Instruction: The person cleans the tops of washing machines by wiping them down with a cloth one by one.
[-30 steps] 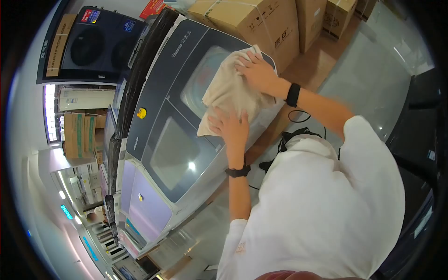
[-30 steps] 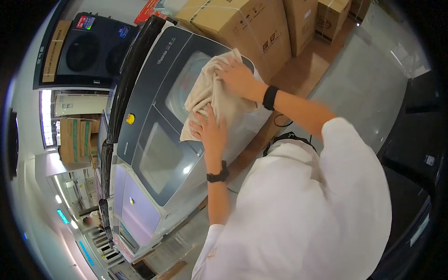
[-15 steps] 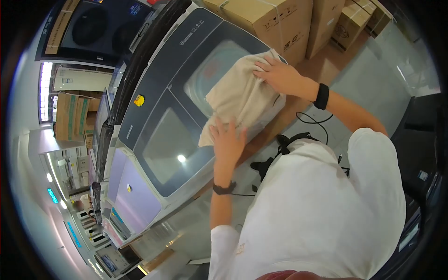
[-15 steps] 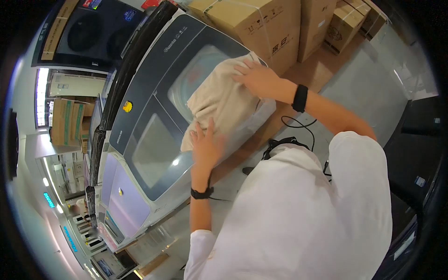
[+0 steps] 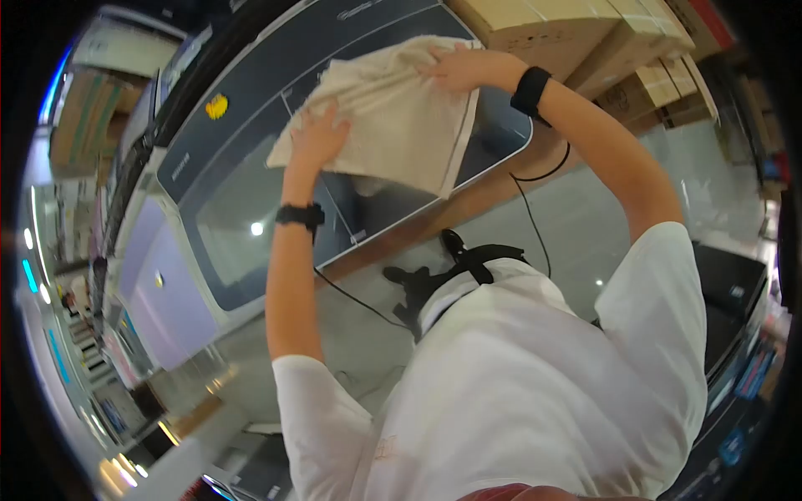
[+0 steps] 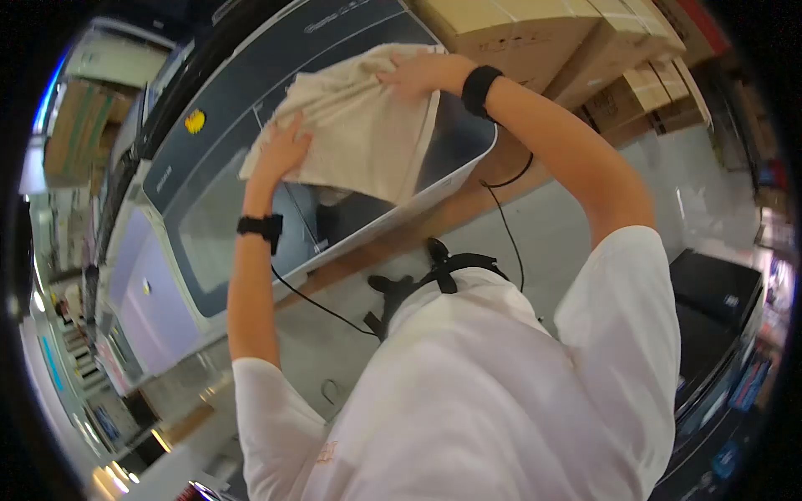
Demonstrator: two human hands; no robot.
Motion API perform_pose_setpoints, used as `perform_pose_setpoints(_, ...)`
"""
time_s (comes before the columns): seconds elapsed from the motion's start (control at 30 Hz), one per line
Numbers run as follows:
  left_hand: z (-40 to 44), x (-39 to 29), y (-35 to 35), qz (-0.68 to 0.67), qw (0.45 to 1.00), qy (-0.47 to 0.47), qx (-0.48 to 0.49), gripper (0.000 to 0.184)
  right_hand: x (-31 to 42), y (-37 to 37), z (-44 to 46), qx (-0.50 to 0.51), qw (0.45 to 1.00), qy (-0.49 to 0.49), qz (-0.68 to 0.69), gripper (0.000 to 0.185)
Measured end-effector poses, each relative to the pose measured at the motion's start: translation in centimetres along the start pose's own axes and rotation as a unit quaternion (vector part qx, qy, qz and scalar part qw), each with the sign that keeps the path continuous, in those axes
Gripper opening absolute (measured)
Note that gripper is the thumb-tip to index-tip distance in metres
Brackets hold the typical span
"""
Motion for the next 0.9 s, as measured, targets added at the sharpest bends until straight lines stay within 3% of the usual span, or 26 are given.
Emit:
perform_pose_setpoints(0.2,3.9,3.9,-0.8,0.001,0.992,0.075,-0.103,0.072,0.0,3.5,6.6,0.011,0.997,-0.074,-0.013,0.067)
perform_pose_setpoints(0.3,3.5,2.5,2.5,0.006,0.982,0.159,-0.099,0.073,-1.4,2.4,11.8,-0.001,0.992,-0.106,0.063,0.068)
perform_pose_setpoints(0.4,6.5,5.9,1.1,-0.040,0.978,0.168,-0.119,0.071,1.3,4.5,13.0,-0.011,0.986,-0.162,0.043,0.069)
perform_pose_setpoints(0.5,5.4,4.1,2.8,-0.042,0.970,0.204,-0.123,0.068,-1.9,0.6,16.2,-0.031,0.986,-0.161,0.007,0.069)
perform_pose_setpoints(0.57,6.3,4.9,2.8,-0.038,0.967,0.212,-0.139,0.065,-0.7,3.1,14.7,-0.039,0.976,-0.195,0.089,0.069)
perform_pose_setpoints(0.8,7.3,8.4,2.3,-0.060,0.942,0.185,-0.274,0.066,-0.4,1.7,18.4,-0.273,0.955,-0.116,0.017,0.075)
perform_pose_setpoints(0.9,4.0,9.1,0.0,0.002,0.940,0.128,-0.317,0.067,1.7,-0.2,17.9,-0.217,0.975,-0.050,0.005,0.074)
Point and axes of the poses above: each hand's wrist, its own z-axis towards the middle knuckle, its own y-axis out of the back of the hand, x = y × z, the point moved 1 cm from there along z, towards the middle knuckle, and after that the axes turned 4 degrees about -z, right-handed, at the moved point
